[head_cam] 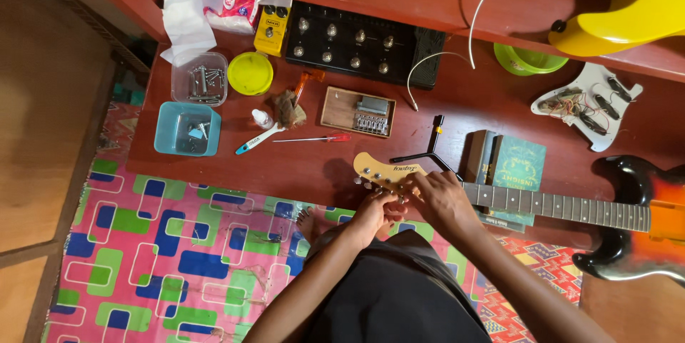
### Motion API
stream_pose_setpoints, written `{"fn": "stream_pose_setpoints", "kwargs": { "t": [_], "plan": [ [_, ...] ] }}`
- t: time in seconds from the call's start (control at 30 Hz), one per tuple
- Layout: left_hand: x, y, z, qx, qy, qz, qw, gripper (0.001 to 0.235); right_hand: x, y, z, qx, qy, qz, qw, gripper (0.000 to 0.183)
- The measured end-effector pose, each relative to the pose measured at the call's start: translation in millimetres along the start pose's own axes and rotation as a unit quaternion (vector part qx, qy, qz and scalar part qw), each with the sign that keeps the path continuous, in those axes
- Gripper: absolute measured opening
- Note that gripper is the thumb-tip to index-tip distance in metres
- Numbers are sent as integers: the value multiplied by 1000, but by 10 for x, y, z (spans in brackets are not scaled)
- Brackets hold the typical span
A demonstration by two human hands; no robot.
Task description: The person works on the headstock of a sunburst electric guitar, using a screwdriver and an Allen wrench to adjust the tuning pegs. They repeatedly remove and reinsert small metal components from a blue container while tightening screws on the headstock.
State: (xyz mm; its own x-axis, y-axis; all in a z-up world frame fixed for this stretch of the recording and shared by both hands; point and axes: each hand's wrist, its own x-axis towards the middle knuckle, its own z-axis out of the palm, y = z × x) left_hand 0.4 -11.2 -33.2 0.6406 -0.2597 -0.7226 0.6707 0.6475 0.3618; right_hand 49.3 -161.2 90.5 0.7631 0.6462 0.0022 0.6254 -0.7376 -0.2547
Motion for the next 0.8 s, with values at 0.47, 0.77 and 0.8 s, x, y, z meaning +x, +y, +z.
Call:
{"fn": "stream_pose_setpoints", "kwargs": {
  "t": [0.47, 0.77, 0.8],
  "plan": [
    [189, -264, -116, -21, 13, 28, 999, 22, 357, -75, -410, -62, -178, -132, 973, 39],
    [118, -252, -22, -25, 24, 46, 998, 21, 324, 153, -178, -35, -211, -147, 966, 35],
    [106, -241, -27, -29, 31, 46, 998, 22, 366, 113, -205, -37, -233, -141, 961, 34]
  ]
}}
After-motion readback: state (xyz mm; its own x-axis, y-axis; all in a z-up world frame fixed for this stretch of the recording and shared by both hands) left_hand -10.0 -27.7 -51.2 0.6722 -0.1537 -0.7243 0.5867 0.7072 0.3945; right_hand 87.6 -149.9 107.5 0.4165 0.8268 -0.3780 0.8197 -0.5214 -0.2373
